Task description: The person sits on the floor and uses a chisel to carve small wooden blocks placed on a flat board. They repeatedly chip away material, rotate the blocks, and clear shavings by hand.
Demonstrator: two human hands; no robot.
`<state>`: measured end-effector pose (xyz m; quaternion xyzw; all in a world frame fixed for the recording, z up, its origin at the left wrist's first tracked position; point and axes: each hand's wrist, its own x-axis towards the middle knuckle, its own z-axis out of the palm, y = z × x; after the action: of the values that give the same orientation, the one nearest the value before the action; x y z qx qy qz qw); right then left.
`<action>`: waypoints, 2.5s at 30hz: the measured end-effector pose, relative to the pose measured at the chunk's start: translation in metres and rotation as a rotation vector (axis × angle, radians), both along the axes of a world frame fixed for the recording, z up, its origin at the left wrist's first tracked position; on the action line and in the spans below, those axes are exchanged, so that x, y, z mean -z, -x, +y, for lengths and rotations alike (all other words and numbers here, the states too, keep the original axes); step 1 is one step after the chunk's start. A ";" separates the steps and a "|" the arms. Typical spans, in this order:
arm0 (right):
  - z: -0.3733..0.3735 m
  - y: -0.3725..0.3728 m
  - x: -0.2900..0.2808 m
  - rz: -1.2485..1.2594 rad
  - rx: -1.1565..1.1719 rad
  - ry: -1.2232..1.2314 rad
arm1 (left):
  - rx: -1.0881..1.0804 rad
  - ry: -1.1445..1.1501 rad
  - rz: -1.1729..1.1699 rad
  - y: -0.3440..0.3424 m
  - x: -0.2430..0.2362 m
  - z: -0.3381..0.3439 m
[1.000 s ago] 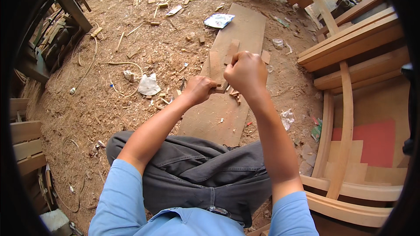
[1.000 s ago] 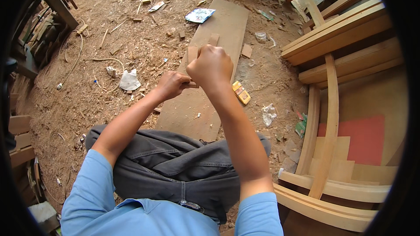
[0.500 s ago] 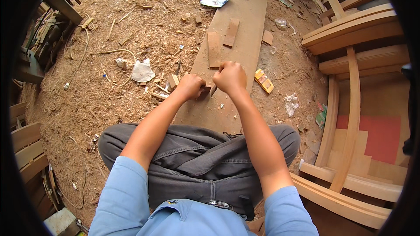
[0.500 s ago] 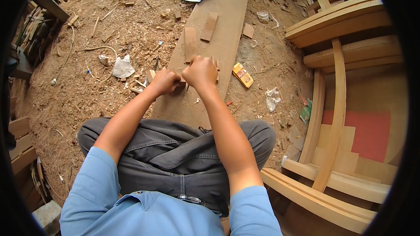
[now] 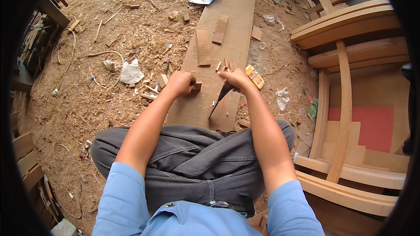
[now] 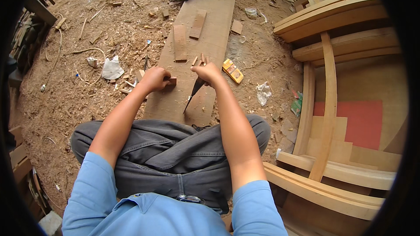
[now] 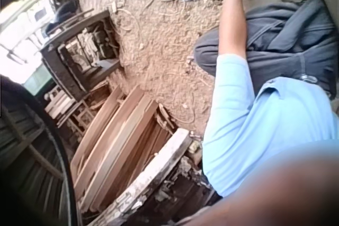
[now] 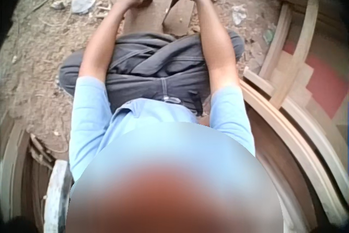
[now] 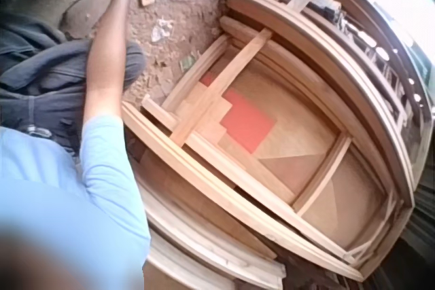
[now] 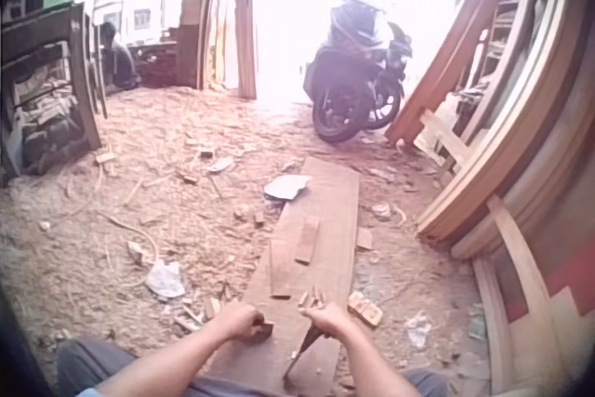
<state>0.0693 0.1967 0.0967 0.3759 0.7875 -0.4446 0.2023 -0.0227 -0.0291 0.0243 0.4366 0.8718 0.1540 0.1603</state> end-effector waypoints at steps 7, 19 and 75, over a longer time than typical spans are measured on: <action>0.043 -0.015 0.028 -0.222 -0.020 0.029 | -0.010 -0.026 0.004 -0.001 0.002 0.000; 0.085 -0.047 0.028 -0.601 -0.343 0.209 | -0.133 -0.066 -0.136 0.006 0.007 -0.001; 0.081 -0.028 -0.008 -0.153 -0.314 0.305 | -0.152 -0.044 -0.240 0.017 0.008 0.002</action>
<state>0.0977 0.2776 0.1048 0.2465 0.7424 -0.4915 0.3827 -0.0398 -0.0275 0.0164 0.3513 0.8732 0.2359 0.2416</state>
